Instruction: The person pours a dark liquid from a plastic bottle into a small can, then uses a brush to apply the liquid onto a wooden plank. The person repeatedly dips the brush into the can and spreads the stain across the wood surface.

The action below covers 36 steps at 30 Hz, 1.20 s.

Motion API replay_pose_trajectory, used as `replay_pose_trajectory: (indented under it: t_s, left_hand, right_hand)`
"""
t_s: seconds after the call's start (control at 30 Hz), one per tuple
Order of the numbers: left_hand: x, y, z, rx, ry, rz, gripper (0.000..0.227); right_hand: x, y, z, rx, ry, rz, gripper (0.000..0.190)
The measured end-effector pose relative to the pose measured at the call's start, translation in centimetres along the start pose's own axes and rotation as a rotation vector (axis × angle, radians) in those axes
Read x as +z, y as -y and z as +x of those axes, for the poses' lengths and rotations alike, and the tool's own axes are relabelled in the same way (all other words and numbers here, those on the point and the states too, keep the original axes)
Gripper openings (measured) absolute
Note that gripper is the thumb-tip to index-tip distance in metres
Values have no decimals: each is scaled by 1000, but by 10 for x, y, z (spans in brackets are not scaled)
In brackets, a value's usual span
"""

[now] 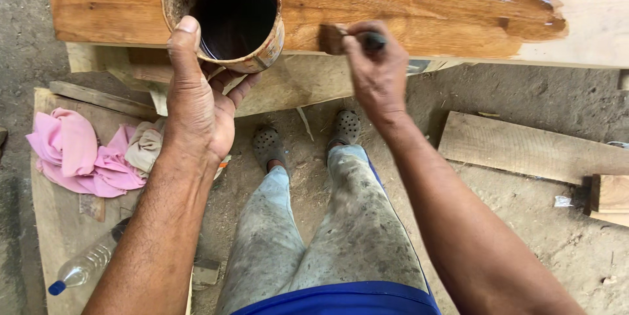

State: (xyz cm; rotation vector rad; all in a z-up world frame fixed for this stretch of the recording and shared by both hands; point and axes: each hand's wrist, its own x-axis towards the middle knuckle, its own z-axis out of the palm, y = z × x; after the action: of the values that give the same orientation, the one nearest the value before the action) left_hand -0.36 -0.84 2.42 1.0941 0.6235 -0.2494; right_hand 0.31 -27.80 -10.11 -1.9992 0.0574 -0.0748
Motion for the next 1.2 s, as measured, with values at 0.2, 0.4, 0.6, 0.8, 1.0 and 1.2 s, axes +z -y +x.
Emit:
replay_pose_trajectory:
  t_s: [0.2, 0.4, 0.6, 0.8, 1.0, 1.2]
  left_hand:
    - [27, 9, -3, 1, -5, 6, 104]
    - [43, 12, -4, 8, -6, 26, 107]
    - [53, 11, -2, 9, -38, 40, 107]
    - [52, 11, 0, 12, -67, 15, 104]
    - [28, 7, 6, 18, -80, -21, 105]
    - [-17, -5, 10, 16, -113, -30, 101]
  right_hand:
    - [-224, -70, 2, 196, -203, -420, 8]
    - [-318, -120, 17, 25, -327, -711, 8]
    - [-108, -25, 8, 86, -82, -357, 7]
    - [-16, -11, 24, 129, 87, 34, 7]
    - [-210, -69, 49, 193, -258, -243, 12]
    - [-217, -89, 66, -19, -295, -630, 12]
